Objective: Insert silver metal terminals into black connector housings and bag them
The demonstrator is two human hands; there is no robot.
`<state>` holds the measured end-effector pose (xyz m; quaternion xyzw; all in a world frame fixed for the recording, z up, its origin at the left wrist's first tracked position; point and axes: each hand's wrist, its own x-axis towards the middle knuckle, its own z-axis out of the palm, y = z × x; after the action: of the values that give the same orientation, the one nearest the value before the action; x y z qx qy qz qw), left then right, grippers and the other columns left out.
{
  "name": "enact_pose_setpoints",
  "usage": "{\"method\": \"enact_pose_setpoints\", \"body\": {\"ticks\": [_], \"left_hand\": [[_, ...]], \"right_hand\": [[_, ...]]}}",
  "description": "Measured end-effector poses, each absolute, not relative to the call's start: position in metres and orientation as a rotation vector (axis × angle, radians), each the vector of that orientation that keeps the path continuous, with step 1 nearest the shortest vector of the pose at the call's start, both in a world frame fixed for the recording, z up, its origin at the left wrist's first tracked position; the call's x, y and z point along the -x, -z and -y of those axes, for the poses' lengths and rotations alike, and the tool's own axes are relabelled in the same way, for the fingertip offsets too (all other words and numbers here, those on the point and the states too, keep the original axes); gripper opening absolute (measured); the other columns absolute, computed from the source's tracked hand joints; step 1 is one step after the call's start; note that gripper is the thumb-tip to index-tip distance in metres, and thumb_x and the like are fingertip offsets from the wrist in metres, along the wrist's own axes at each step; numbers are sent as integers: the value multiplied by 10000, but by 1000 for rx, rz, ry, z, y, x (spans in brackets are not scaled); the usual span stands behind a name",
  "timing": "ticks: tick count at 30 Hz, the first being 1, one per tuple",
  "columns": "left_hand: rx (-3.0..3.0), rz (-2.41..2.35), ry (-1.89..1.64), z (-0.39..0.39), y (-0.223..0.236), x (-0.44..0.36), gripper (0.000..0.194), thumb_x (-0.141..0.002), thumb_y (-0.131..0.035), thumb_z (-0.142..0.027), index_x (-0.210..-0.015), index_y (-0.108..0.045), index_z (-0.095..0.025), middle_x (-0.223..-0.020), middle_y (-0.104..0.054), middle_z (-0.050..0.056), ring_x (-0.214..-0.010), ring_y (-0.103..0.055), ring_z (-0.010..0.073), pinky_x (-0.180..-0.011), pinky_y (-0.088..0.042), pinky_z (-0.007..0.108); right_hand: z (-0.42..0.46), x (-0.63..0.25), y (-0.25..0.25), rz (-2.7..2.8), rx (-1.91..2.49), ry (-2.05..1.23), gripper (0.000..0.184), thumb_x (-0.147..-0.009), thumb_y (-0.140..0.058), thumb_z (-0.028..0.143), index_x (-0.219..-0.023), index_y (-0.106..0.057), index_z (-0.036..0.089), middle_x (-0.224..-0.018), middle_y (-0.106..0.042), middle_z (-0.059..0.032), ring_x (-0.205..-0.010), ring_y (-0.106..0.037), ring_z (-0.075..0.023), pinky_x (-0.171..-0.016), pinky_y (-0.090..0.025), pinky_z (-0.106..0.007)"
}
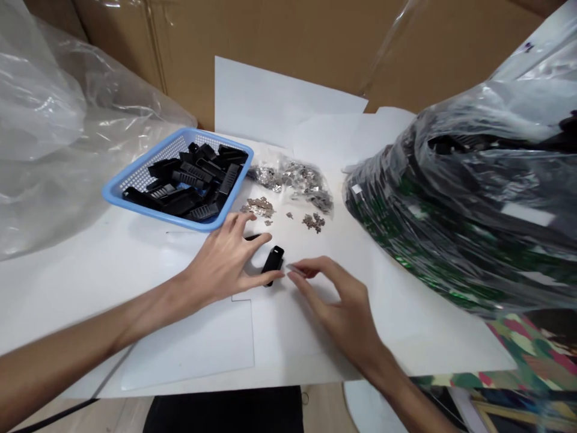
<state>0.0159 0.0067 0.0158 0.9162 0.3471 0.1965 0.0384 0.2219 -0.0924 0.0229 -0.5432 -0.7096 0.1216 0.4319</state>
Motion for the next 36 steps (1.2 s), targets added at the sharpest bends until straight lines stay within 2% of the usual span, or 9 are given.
{"method": "enact_pose_setpoints", "body": {"ticks": [3,6,8,11,14,19,25,29,36], "left_hand": [[-2858,-1008,-693,-1,-22,-18,632,-879,-627,-733,-1147,-696,-164,-1456,-477,247,-1381,-409,471,-1060,-469,632],[-2910,-920,-678,11,-24,-24,645,-856,-685,-704,-1189,-666,-152,-1399,-548,236,-1306,-494,446,-1030,-497,601],[-2913,-896,-608,19,-22,-28,454,-940,-679,-529,-1173,-658,-140,-1268,-628,207,-1187,-585,399,-953,-537,545],[-2680,-901,-540,23,-20,-31,228,-1058,-506,-286,-1202,-634,-162,-1181,-649,142,-1032,-659,295,-870,-552,447],[-2172,-817,-507,15,-22,-28,243,-1086,-462,-353,-1210,-609,-204,-1139,-650,78,-967,-662,216,-841,-540,356],[-1582,-697,-394,-1,-27,-19,325,-1084,-447,-453,-1186,-616,-195,-1032,-698,50,-918,-648,191,-821,-513,325],[-1644,-730,-241,0,-31,-13,409,-1102,-346,-517,-1347,-583,-290,-1110,-679,30,-990,-603,196,-895,-463,330],[-1787,-738,-173,1,-33,-14,390,-1027,-554,-493,-1328,-570,-246,-1115,-666,40,-989,-630,226,-817,-463,318],[-1880,-698,-235,-1,-29,-18,331,-1040,-518,-367,-1307,-576,-180,-1088,-676,49,-917,-628,198,-804,-457,305]], "right_hand": [[71,-240,-23,1767,1382,-315,96,-983,-677,243,-1072,-708,222,-913,-739,-38,-813,-709,-196,-782,-592,-350],[49,-252,-19,1819,1339,-362,125,-993,-660,257,-1046,-767,222,-972,-746,-60,-919,-716,-217,-841,-581,-370],[39,-256,-15,1817,1327,-419,144,-991,-660,269,-1006,-794,221,-988,-747,-69,-971,-713,-228,-865,-573,-376],[30,-258,-7,1726,1369,-545,171,-986,-664,302,-1032,-799,209,-985,-758,-71,-932,-718,-220,-815,-577,-354],[30,-258,-1,1616,1385,-691,246,-970,-684,330,-1163,-766,201,-966,-763,-59,-869,-727,-200,-785,-593,-332],[40,-259,-3,1596,1346,-669,164,-933,-748,311,-1063,-779,217,-1006,-770,-40,-889,-729,-182,-824,-603,-312],[52,-258,-14,1695,1330,-420,132,-950,-735,207,-1081,-741,221,-917,-725,-12,-835,-691,-160,-794,-581,-295],[59,-244,-20,1812,1168,-346,193,-952,-720,129,-1119,-711,226,-933,-720,-1,-786,-664,-136,-765,-572,-270],[60,-230,-18,1942,967,-363,274,-924,-733,70,-1149,-733,226,-1088,-742,-54,-971,-697,-183,-848,-567,-339]]}}
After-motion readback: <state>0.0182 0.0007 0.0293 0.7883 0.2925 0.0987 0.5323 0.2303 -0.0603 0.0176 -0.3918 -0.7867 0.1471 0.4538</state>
